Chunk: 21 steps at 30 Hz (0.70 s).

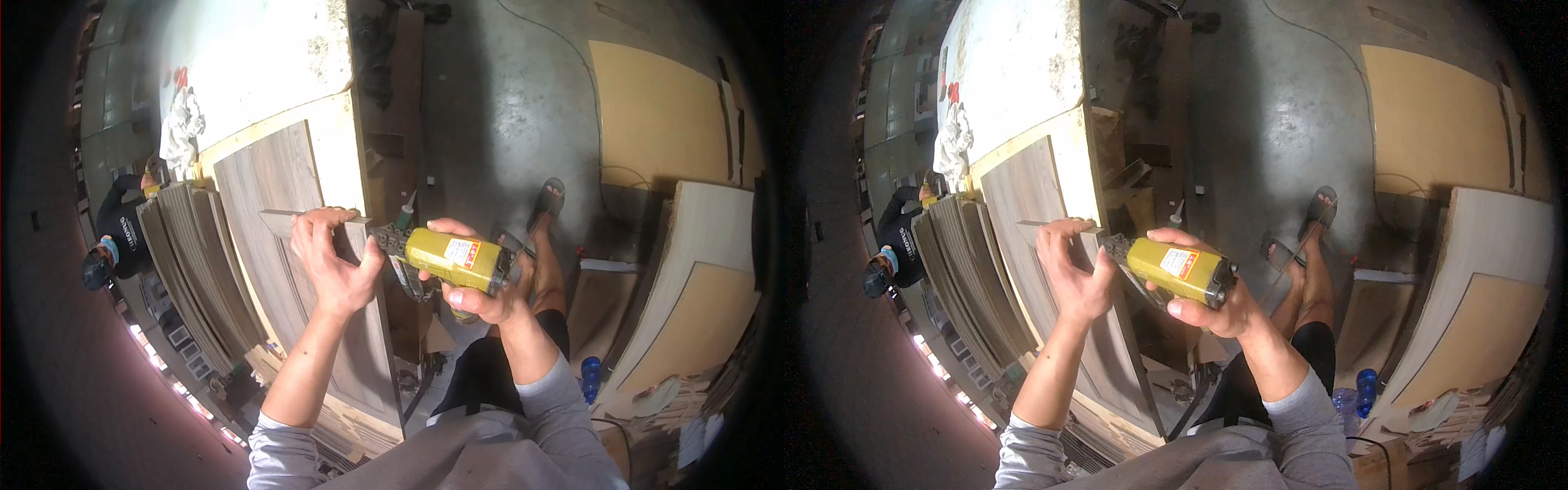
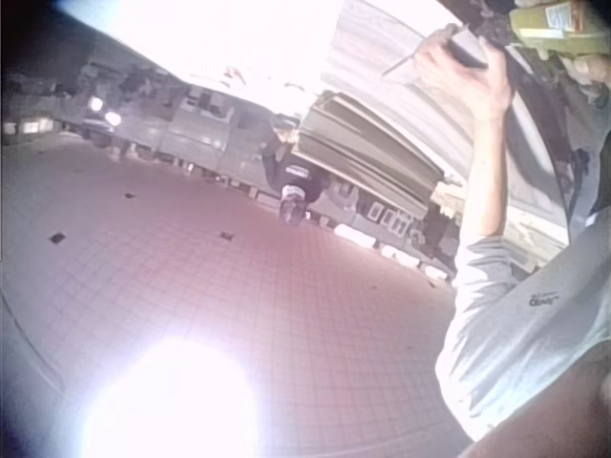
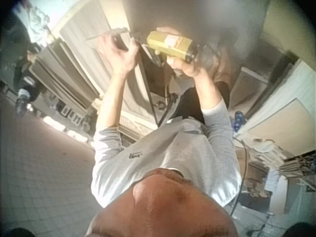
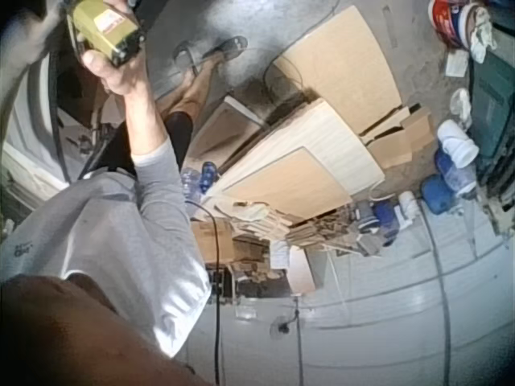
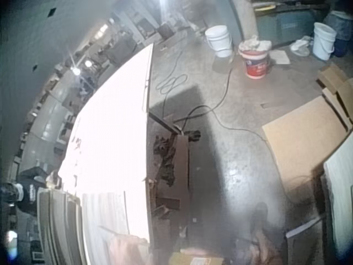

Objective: Assembling wooden furniture panels using a pneumatic nail gun and adhesive components.

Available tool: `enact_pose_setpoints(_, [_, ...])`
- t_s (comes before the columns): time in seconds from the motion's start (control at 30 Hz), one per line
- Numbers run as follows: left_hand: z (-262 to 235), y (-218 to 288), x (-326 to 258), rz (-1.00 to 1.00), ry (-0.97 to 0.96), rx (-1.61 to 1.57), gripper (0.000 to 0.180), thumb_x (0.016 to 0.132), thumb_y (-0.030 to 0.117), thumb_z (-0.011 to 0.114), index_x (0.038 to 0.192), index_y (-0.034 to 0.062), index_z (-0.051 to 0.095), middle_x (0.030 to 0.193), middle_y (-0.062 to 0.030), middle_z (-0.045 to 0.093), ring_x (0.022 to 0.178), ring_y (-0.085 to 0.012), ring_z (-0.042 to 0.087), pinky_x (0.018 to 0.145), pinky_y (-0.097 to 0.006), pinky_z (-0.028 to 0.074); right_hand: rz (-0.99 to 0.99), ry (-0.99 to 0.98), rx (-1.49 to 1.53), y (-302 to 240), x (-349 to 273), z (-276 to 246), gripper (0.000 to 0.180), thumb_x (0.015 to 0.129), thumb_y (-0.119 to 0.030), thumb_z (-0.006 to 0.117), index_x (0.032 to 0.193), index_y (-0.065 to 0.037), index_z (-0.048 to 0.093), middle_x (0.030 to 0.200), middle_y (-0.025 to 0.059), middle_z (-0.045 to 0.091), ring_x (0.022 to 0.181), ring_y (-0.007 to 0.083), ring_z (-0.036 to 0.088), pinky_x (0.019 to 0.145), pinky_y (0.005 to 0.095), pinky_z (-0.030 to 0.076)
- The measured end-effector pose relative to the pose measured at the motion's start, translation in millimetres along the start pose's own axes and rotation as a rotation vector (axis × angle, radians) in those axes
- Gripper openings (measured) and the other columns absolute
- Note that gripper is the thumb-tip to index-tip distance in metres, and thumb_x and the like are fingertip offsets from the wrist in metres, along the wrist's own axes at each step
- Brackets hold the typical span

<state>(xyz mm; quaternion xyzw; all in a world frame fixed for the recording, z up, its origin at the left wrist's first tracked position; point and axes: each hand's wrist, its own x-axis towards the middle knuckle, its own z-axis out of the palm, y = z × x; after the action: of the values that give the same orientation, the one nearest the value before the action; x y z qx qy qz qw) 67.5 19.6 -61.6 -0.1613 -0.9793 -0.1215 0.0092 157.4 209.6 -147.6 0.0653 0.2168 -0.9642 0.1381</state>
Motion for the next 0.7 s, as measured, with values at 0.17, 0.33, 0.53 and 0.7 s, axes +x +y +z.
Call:
enact_pose_setpoints(0.17, [0,-1,0,0.005,0.0,-0.006,0.042,0.07,0.017,0.07,0.109,0.0051,0.061,0.109,-0.0144,0.057,0.108,-0.0337,0.052,0.099,-0.045,0.039,0.023,-0.018,0.005,-3,2,-1,0.08,0.077,-0.013,0.071,0.15,0.0,0.042,0.132,0.0145,0.061,0.109,0.0232,0.066,0.098,0.0375,0.053])
enact_pose_setpoints(0.33, [0,-2,-1,-0.011,-0.01,-0.018,0.042,0.07,0.015,0.069,0.109,0.0046,0.06,0.109,-0.0151,0.056,0.109,-0.034,0.052,0.099,-0.045,0.039,0.006,-0.016,0.01,-1,1,0,0.081,0.077,-0.013,0.071,0.151,0.0,0.041,0.132,0.0144,0.061,0.108,0.0226,0.066,0.098,0.0371,0.053])
enact_pose_setpoints(0.53, [-1,-2,-1,-0.007,-0.004,-0.025,0.041,0.071,0.016,0.07,0.11,0.0047,0.06,0.109,-0.0148,0.056,0.109,-0.0338,0.053,0.098,-0.045,0.04,0.015,0.007,0.005,0,-1,2,0.082,0.078,-0.014,0.071,0.152,-0.002,0.04,0.128,0.014,0.064,0.096,0.018,0.067,0.088,0.0324,0.055])
enact_pose_setpoints(0.7, [-2,4,-8,0.015,-0.009,-0.01,0.041,0.073,0.021,0.073,0.11,0.0077,0.061,0.109,-0.0138,0.057,0.11,-0.0347,0.054,0.109,-0.052,0.034,0.026,0.029,-0.005,-16,-20,-9,0.089,0.077,-0.02,0.073,0.156,-0.004,0.034,0.117,0.014,0.069,0.067,0.0069,0.057,0.062,0.0214,0.05])
